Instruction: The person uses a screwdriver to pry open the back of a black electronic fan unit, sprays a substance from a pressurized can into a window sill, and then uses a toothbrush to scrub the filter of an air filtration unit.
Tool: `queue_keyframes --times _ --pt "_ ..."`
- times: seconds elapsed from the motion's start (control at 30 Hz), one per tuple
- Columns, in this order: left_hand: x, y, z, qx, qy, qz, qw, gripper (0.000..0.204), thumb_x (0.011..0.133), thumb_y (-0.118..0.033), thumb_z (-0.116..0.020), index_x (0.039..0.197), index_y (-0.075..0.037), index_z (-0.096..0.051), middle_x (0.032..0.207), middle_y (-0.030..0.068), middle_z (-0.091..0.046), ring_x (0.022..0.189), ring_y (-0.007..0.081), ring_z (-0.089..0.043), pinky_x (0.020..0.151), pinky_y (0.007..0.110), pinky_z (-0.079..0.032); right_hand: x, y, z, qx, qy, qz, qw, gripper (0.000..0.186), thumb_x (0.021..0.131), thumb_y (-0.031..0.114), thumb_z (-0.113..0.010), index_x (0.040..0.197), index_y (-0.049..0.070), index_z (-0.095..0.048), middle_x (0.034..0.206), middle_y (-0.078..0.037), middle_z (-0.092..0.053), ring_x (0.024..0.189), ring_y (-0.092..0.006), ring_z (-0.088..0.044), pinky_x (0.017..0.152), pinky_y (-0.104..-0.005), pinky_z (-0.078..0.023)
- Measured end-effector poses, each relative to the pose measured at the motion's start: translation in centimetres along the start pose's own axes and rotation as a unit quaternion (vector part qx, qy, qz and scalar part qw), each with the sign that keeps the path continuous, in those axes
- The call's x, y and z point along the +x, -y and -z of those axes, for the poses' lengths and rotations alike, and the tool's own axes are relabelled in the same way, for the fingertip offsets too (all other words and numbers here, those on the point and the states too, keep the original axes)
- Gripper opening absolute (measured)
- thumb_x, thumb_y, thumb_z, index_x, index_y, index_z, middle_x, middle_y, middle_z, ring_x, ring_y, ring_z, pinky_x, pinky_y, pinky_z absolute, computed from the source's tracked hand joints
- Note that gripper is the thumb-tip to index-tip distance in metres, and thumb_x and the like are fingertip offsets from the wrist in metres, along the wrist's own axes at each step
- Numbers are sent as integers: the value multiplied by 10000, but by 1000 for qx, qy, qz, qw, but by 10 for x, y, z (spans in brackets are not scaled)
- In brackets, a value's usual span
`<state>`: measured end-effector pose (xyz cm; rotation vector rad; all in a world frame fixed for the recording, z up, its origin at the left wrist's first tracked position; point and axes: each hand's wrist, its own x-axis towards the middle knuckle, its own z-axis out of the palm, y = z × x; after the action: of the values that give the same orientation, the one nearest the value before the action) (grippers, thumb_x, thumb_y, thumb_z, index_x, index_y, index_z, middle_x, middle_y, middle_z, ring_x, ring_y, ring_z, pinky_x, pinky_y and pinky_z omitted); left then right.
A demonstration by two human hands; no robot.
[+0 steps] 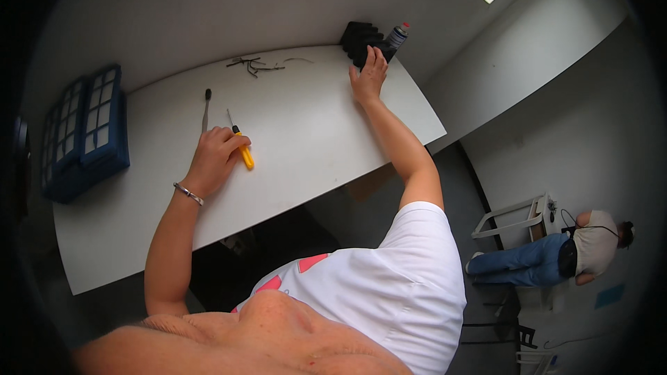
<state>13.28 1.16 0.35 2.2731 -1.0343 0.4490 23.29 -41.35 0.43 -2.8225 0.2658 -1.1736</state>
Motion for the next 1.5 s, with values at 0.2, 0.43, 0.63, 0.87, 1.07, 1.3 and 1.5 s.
queue_keyframes --times 0.2,0.43,0.63,0.87,1.07,1.3,1.5 --pt "6 -2 -2 4 16 0 1000 197 836 -33 -694 1014 -117 -696 909 43 -615 936 225 -577 902 369 -437 36 5 -37 -100 101 202 969 455 893 147 -585 1332 37 -536 1414 -130 -488 1335 -308 -419 1089 -433 -344" --pt "1 -4 -1 9 30 7 999 212 824 -41 -711 1018 -127 -699 945 48 -631 966 227 -584 933 364 -436 82 37 -74 -345 218 263 874 308 919 194 -534 1167 112 -698 1264 -37 -617 1205 -216 -502 1032 -457 -346" --pt "5 -5 -2 15 32 -2 999 209 825 -48 -715 1020 -124 -700 952 48 -629 971 231 -580 928 364 -443 94 29 -92 -483 242 282 793 331 944 263 -518 1189 166 -717 1301 -12 -611 1261 -224 -463 1063 -492 -278" --pt "5 -6 3 7 47 25 999 188 841 -32 -704 1013 -109 -703 945 50 -631 976 223 -578 924 359 -447 98 34 -100 -504 227 318 770 401 951 315 -511 1269 132 -674 1399 -41 -559 1340 -255 -391 1110 -487 -241" --pt "11 -11 1 1 46 25 999 162 862 -53 -687 1009 -120 -705 942 56 -639 977 229 -591 946 371 -437 112 1 -120 -545 253 321 732 396 959 295 -483 1271 133 -667 1389 -54 -575 1367 -253 -402 1156 -480 -217" --pt "6 -6 -1 9 51 18 998 177 857 -42 -688 1019 -111 -700 938 54 -629 967 229 -585 922 369 -444 111 3 -115 -523 277 267 761 404 969 311 -477 1287 139 -657 1374 -46 -587 1355 -253 -427 1157 -497 -208" --pt "7 -9 2 3 47 16 999 189 851 -22 -688 1021 -102 -697 929 50 -619 956 227 -576 901 370 -452 106 12 -89 -495 274 258 784 378 963 303 -487 1237 139 -689 1332 -44 -613 1338 -252 -436 1150 -508 -226"
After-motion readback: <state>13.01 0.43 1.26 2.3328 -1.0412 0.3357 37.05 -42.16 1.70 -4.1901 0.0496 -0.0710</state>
